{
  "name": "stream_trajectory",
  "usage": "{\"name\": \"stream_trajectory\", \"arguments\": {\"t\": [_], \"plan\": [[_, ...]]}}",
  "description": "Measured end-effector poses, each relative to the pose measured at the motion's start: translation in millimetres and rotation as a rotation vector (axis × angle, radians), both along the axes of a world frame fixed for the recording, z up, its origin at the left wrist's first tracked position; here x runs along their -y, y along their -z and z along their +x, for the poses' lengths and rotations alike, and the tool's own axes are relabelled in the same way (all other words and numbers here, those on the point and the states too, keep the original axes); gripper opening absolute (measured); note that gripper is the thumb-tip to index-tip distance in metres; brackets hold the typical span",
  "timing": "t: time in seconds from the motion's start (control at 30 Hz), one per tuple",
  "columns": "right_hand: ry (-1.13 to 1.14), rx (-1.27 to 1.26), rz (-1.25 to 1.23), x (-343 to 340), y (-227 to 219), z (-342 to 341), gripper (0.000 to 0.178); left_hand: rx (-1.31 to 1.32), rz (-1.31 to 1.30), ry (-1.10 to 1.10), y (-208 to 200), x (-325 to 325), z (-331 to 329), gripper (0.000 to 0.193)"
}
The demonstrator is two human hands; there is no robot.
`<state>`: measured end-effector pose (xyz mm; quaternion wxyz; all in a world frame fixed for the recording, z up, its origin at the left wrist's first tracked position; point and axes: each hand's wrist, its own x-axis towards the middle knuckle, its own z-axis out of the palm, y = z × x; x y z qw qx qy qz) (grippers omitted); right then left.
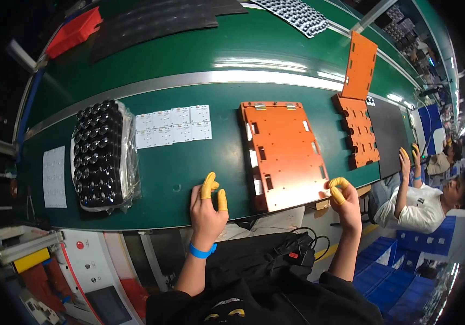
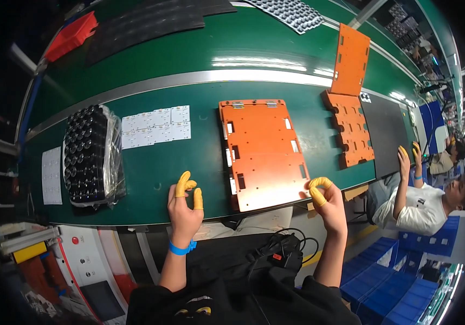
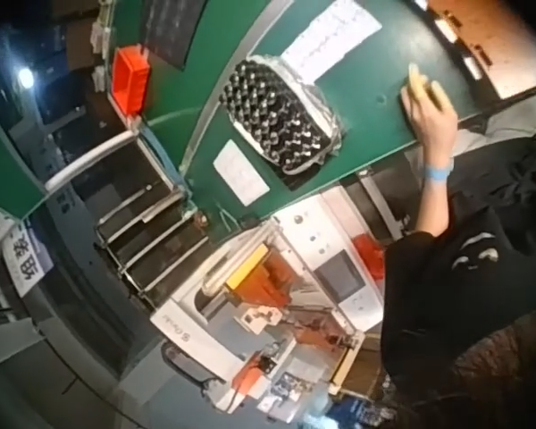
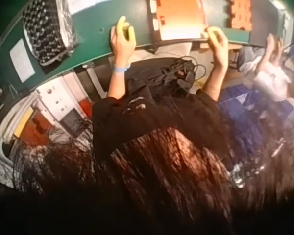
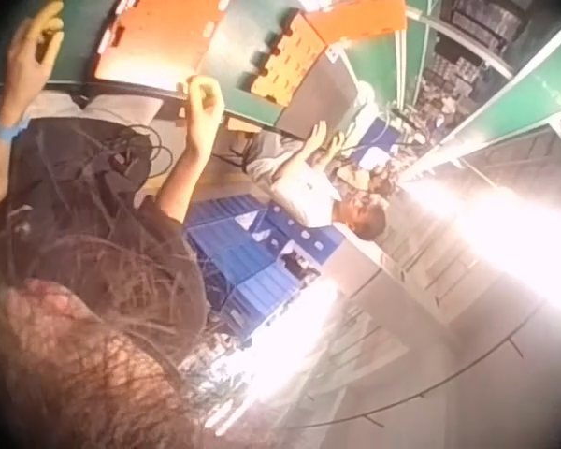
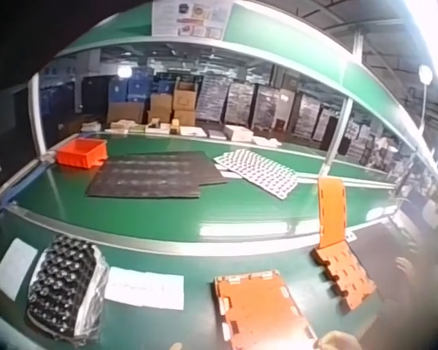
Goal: Assembling LED light components onto orange fixture panels on a factory conveyor belt.
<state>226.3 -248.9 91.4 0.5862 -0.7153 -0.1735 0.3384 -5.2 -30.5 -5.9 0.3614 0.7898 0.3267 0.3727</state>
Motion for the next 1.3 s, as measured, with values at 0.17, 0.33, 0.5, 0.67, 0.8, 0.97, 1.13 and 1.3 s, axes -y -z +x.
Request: {"name": "stream_trajectory", "arguments": {"t": [0.17,0.33,0.5,0.67,0.8,0.97,1.13,1.3], "plan": [[0.053,-0.037,-0.073,18,-1,18,0.011,-0.038,0.008,-0.004,-1,0,0,0.044],[0.121,0.172,-0.115,-29,44,32,0.037,-0.029,0.011,0.016,-3,1,6,0.044],[-0.054,0.101,-0.313,-84,39,29,0.059,-0.059,-0.029,-0.06,-5,0,0,0.043],[-0.033,-0.095,-0.373,-61,25,30,0.052,-0.034,-0.026,-0.033,-3,1,4,0.041],[-0.013,-0.063,-0.398,-12,-5,7,0.055,-0.034,-0.091,-0.007,-2,2,0,0.04],[0.232,-0.103,-0.333,99,-32,-40,0.045,-0.032,-0.068,0.01,-2,2,-6,0.041],[0.654,-0.099,-0.18,208,-46,-74,0.036,-0.106,0.071,0.068,-6,4,4,0.042],[0.908,-0.038,-0.162,280,-6,-52,0.035,-0.144,0.187,0.084,-3,3,4,0.043]]}}
